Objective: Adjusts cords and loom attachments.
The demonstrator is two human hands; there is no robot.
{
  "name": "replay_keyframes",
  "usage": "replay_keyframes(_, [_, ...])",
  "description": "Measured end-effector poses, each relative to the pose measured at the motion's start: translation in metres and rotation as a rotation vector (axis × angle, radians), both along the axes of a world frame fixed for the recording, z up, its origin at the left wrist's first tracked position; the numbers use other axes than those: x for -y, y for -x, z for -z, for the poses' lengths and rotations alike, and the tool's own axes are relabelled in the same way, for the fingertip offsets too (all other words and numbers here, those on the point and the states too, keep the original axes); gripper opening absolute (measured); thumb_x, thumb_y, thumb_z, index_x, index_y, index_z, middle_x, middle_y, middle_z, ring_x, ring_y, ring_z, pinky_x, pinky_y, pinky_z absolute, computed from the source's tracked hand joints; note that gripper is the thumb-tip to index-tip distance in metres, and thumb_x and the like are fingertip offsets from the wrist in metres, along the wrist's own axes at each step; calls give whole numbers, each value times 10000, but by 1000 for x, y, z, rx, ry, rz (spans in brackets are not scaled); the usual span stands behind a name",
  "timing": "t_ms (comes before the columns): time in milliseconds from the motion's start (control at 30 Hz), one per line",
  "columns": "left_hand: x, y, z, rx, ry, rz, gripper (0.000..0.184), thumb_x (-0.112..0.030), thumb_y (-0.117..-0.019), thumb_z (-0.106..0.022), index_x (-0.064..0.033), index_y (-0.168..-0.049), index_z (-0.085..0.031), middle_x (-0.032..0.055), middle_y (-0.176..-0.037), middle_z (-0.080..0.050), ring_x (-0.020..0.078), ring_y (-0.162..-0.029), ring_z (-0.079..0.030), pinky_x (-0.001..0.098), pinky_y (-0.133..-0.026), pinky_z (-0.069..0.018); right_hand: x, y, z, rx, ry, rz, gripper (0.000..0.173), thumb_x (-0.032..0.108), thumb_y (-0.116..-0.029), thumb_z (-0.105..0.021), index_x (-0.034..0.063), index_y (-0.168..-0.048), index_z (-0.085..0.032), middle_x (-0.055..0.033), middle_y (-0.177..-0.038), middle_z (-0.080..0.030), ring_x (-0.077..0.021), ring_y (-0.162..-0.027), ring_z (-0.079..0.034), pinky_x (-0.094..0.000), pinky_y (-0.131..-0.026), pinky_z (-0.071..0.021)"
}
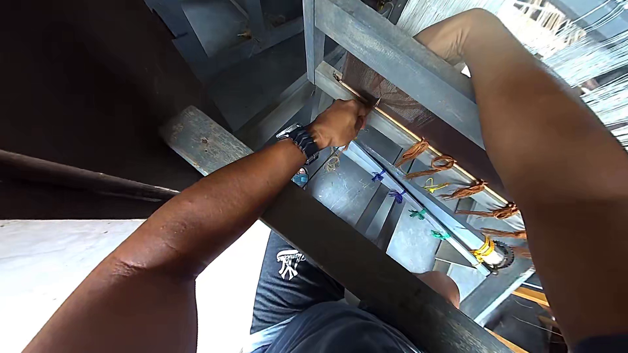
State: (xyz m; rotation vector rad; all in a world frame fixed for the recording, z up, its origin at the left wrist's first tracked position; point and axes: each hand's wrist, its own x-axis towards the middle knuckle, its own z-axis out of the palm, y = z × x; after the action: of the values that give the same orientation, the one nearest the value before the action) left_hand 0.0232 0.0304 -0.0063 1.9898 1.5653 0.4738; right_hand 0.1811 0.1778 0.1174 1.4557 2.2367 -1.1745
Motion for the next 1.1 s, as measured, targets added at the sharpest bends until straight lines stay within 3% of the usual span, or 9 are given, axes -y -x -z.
replay_keyframes(300, [-5, 2, 7, -10, 38, 10, 291, -165, -1106, -445, -45, -1004, -689, 97, -833, -664, 223, -761, -653, 437, -751, -543, -4, 1, -1, -13, 12, -16, 204, 200, -1068, -469, 185, -929, -618, 54, -770, -629, -31, -662, -627, -218, -589, -534])
replay_keyframes(367, [-5, 2, 9, -26, 23, 36, 282, -154, -1103, -444, -44, -1026, -692, 112, -898, -682, 248, -850, -670, 466, -810, -536, -1, 1, -2, -1, 1, -19, 205, 191, -1066, -471, 185, -924, -620, 52, -767, -628, -35, -662, -628, -224, -592, -537])
replay_keyframes(467, [-9, 1, 10, -124, 5, 89, 275, -174, -1093, -459, -59, -1060, -708, 131, -982, -713, 307, -973, -693, 534, -887, -537, -1, 2, 0, 1, -11, 9, 208, 179, -1067, -449, 173, -941, -614, 40, -785, -626, -44, -681, -626, -237, -608, -537])
replay_keyframes(600, [-12, 4, -9, -385, 50, 208, 261, -201, -1095, -477, -62, -1081, -697, 157, -1019, -704, 357, -1012, -685, 574, -878, -534, -2, 1, 3, -14, 24, 20, 217, 186, -1072, -441, 169, -940, -613, 35, -779, -631, -48, -672, -632, -234, -605, -539])
replay_keyframes(733, [-8, 16, -23, -646, 113, 398, 192, -153, -1050, -553, -32, -1017, -698, 170, -935, -672, 372, -933, -672, 578, -790, -528, 1, -1, 1, -9, 41, 21, 250, 191, -1074, -435, 177, -896, -610, 47, -748, -628, -38, -647, -629, -223, -579, -535])
replay_keyframes(867, [3, 20, -6, -826, 268, 462, 100, -94, -966, -636, -31, -947, -711, 150, -845, -656, 347, -831, -661, 558, -709, -512, -2, 1, 1, 32, 24, 68, 261, 206, -1068, -418, 180, -882, -600, 46, -747, -626, -46, -647, -622, -237, -583, -527])
replay_keyframes(967, [3, 25, 4, -763, 261, 405, 133, -111, -1007, -597, -38, -1025, -707, 166, -936, -682, 366, -922, -679, 581, -775, -535, 0, 3, 1, 49, 6, 84, 261, 227, -1063, -439, 179, -868, -606, 41, -739, -627, -51, -640, -625, -240, -573, -525])
replay_keyframes(1100, [2, 35, -5, -371, 24, 258, 227, -172, -1089, -481, -35, -1057, -660, 155, -943, -678, 338, -927, -677, 548, -844, -535, 1, 4, 4, 56, 0, 59, 241, 215, -1055, -463, 175, -868, -610, 39, -738, -628, -54, -638, -621, -245, -570, -524])
